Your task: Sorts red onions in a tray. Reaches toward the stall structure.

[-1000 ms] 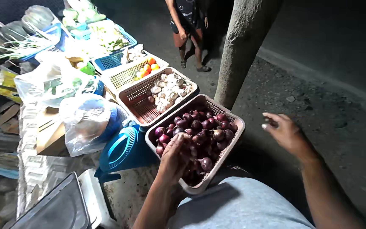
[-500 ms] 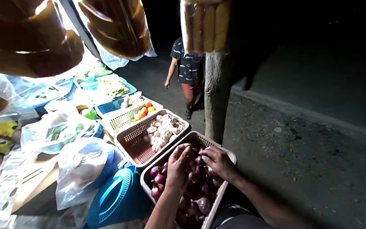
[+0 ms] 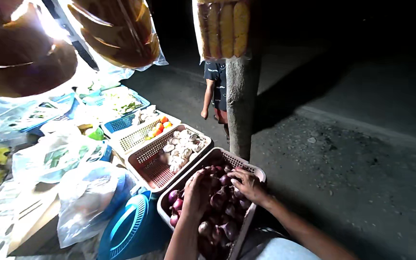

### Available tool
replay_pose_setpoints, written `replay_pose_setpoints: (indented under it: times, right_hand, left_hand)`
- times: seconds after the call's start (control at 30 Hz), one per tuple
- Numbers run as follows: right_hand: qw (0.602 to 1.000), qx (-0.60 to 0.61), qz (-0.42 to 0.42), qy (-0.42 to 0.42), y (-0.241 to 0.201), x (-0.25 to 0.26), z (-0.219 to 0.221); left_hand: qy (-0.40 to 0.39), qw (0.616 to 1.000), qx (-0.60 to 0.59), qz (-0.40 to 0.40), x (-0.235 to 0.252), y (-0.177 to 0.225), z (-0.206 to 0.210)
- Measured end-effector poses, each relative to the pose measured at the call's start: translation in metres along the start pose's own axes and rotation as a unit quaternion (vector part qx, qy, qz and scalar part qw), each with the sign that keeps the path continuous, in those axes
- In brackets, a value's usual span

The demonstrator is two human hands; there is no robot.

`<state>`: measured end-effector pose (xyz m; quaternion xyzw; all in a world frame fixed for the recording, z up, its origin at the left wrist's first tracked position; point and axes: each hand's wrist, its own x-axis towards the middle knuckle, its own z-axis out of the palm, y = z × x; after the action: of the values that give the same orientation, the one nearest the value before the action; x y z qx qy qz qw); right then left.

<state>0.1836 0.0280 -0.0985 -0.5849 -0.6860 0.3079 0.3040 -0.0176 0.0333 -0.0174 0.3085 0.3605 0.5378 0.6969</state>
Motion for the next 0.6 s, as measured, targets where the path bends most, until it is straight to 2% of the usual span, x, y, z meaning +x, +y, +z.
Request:
replay_pose_setpoints:
  times: [0.33, 0.43, 0.53, 0.6]
  right_hand:
    - [0.999, 0.027, 0.010, -0.013, 0.005, 0.003, -0.003]
    - [0.997, 0.060, -0.019, 0.035, 0.004, 0.001, -0.002]
    - [0.981, 0.158, -0.072, 0.081, -0.007, -0.007, 0.001]
    - [0.954, 0.277, -0.100, 0.049, -0.022, -0.014, 0.004]
  left_hand:
    - [-0.009, 0.999, 0.053, 0.008, -0.003, -0.004, 0.004]
    - [-0.013, 0.992, 0.120, 0.039, -0.002, -0.009, 0.004]
    - [-0.020, 0.965, 0.235, 0.112, 0.000, -0.017, 0.001]
    - [-0.031, 0.943, 0.288, 0.165, 0.002, -0.023, -0.003]
